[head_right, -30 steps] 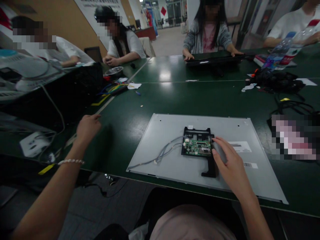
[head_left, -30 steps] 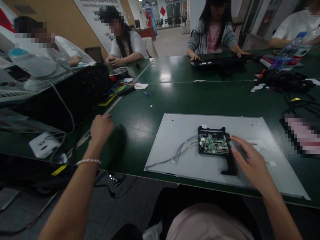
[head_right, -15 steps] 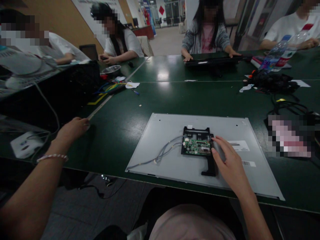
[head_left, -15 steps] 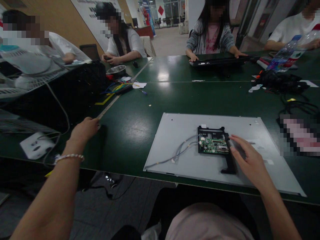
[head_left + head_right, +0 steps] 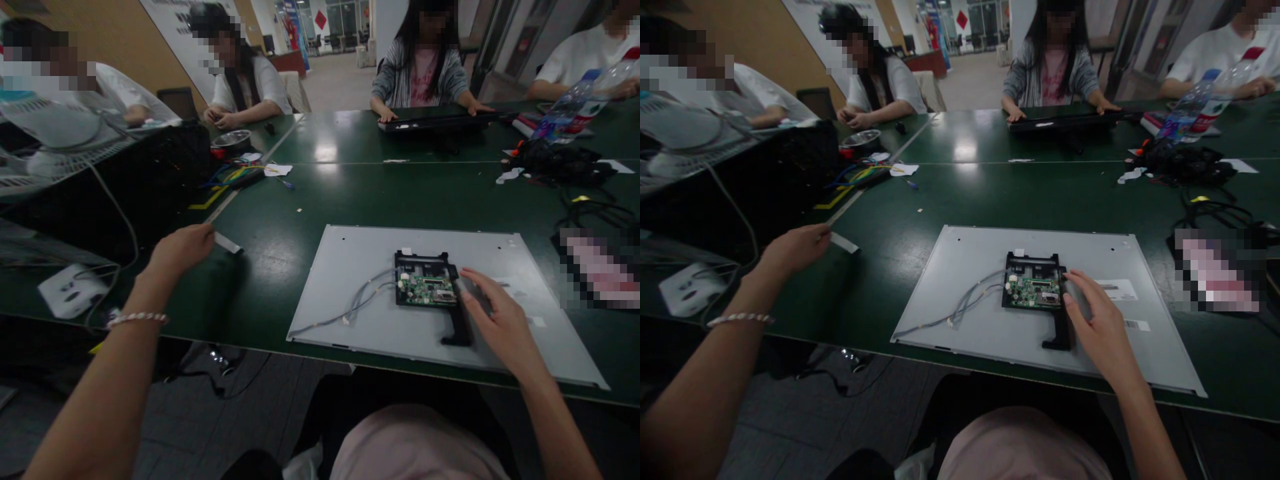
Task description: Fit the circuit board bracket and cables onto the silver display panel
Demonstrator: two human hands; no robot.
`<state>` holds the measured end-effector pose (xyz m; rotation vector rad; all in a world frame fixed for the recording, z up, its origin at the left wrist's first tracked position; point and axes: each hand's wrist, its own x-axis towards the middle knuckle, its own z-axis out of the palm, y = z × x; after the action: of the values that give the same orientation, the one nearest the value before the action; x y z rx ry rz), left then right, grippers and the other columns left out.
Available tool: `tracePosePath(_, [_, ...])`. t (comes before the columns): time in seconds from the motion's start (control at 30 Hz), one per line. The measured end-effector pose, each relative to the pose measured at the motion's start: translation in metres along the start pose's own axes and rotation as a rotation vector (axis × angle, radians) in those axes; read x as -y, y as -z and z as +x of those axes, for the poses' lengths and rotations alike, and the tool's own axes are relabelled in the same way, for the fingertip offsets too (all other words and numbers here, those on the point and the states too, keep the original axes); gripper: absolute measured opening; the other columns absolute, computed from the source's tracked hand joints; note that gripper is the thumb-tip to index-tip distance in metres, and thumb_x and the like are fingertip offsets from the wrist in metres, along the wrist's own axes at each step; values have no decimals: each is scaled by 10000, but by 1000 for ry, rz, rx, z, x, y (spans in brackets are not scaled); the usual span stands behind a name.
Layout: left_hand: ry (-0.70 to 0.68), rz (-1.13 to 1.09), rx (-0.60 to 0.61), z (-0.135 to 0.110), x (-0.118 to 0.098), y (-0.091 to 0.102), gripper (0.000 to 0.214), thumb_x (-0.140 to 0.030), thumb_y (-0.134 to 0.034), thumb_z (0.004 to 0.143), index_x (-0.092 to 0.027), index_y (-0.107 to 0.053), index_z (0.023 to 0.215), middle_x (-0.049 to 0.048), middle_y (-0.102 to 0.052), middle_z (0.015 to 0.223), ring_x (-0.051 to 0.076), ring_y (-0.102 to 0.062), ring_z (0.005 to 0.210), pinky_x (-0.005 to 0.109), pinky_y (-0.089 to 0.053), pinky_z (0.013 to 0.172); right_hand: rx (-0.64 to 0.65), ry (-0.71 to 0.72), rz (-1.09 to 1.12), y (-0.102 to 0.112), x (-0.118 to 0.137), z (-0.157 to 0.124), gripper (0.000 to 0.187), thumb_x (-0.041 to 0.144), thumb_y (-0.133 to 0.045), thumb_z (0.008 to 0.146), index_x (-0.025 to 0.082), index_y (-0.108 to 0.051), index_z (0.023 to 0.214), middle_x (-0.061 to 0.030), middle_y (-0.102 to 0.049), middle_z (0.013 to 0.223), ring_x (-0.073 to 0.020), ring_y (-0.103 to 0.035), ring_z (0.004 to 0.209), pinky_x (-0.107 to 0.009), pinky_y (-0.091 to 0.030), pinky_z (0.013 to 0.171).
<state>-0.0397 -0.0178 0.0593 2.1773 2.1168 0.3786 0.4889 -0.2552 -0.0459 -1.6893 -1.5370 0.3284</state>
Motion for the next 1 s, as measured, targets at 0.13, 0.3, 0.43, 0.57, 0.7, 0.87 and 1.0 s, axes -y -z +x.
tracePosePath(0.13, [-157,-85,64,-11,-40,-1,75,-117,-488,947,-111,-533,887,-34,-548,712,84,-457,629,158,-328,631,-61,19,-5,0,2,0,389,401,-486,963,237,-579,1302,-87,-611,1367,-246,-559,1271,-467,-425,1091])
tracePosePath(0.3, [-273,-542,208,-59,-125,-6,142,-249,-460,953,-135,-511,885,-12,-552,699,77,-461,596,177,-353,579,-122,90,-24,3,15,-1,358,340,-482,967,232,-585,1293,-100,-605,1377,-250,-544,1299,-488,-410,1110])
tracePosePath(0.43, [-376,-624,295,-93,-183,-27,186,-301,-464,936,-157,-526,836,-5,-524,676,103,-487,617,217,-383,600,-71,191,-11,1,40,-2,366,300,-466,976,244,-547,1328,-100,-587,1397,-250,-530,1317,-511,-400,1126])
tracePosePath(0.57, [-460,-503,359,-108,-209,-63,192,-279,-440,932,-167,-533,807,7,-562,723,128,-511,676,250,-382,641,76,349,-18,-10,61,-3,424,264,-458,978,218,-481,1399,-103,-553,1436,-247,-449,1389,-512,-395,1142])
tracePosePath(0.7, [-464,-478,418,-115,-216,-92,214,-290,-418,943,-167,-524,802,5,-541,710,135,-498,665,259,-381,636,261,487,-87,-24,74,-6,426,201,-444,967,167,-509,1386,-111,-538,1455,-251,-388,1429,-498,-401,1150])
tracePosePath(0.87, [-515,-422,419,-119,-218,-96,217,-268,-386,950,-170,-507,798,30,-571,760,156,-529,712,285,-409,686,368,576,-182,-37,80,-8,431,162,-426,957,135,-531,1375,-113,-561,1437,-248,-447,1391,-484,-399,1155])
tracePosePath(1.0, [-557,-355,377,-121,-222,-90,202,-236,-385,941,-177,-496,782,53,-582,785,172,-542,723,302,-414,679,392,627,-235,-46,80,-10,418,171,-409,968,113,-548,1358,-111,-561,1439,-244,-453,1388,-472,-377,1171])
